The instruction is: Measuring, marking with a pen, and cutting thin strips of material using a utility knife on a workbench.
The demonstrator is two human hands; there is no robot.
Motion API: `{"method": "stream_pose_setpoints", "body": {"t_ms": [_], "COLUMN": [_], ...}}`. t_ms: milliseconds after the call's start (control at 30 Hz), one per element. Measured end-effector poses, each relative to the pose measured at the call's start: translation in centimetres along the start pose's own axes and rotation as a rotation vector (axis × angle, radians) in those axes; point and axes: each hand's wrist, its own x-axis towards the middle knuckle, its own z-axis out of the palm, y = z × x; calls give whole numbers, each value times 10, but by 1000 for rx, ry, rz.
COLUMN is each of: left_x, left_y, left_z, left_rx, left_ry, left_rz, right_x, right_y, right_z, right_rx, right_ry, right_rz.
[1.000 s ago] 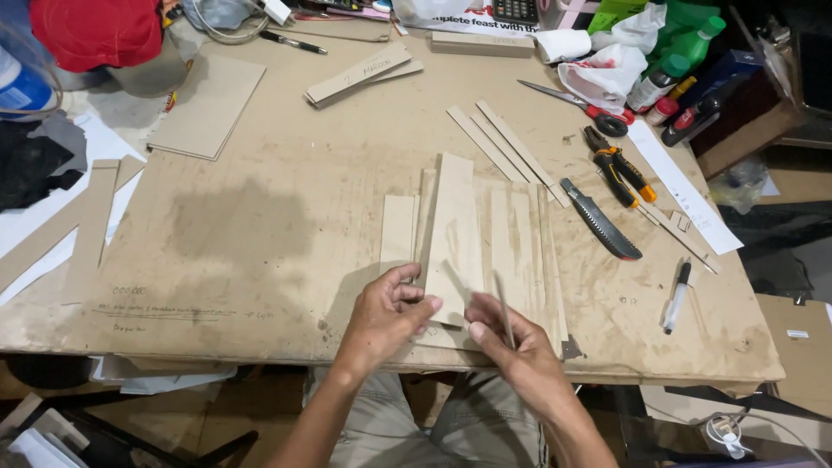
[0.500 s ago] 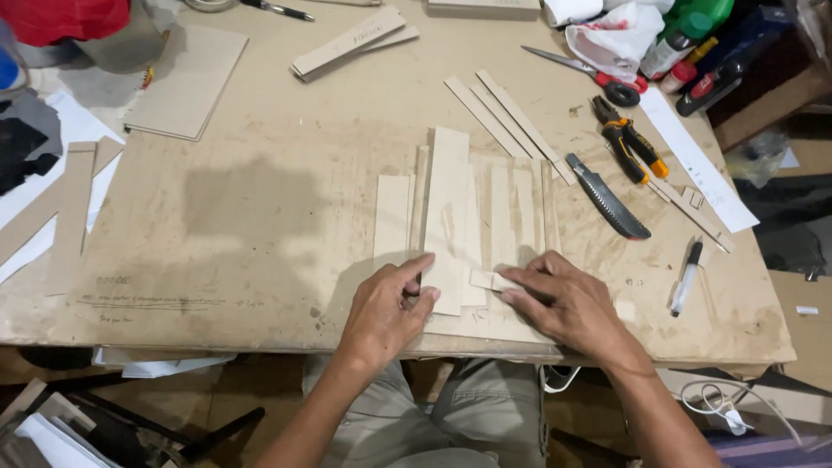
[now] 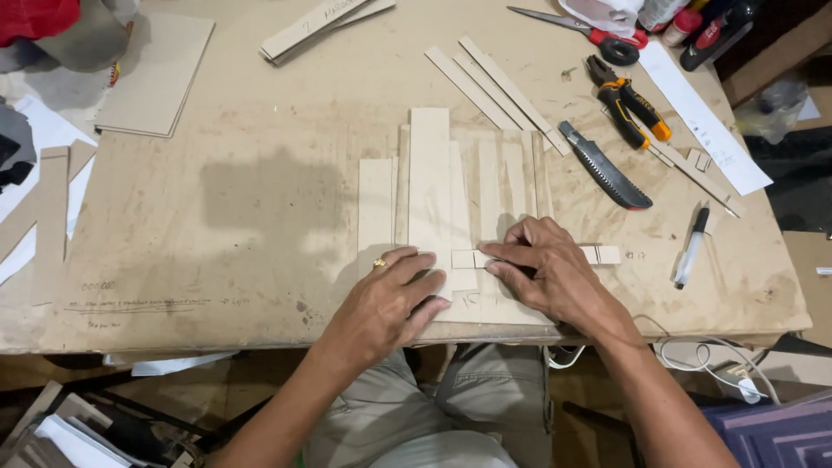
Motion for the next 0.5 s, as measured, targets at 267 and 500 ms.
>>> {"method": "stream_pose_setpoints", "body": {"t_ms": [267,500], "left_x": [-8,-5], "left_y": [-3,2], "left_z": [21,19], "left_rx": [109,132], "left_ry": [130,125], "left_rz": [-22,-25], "right_x": [3,3], "right_y": [3,4], "right_z": [4,2], "right_rx": [42,57], "right_ry": [-4,-17], "right_rz": [-1,7]}}
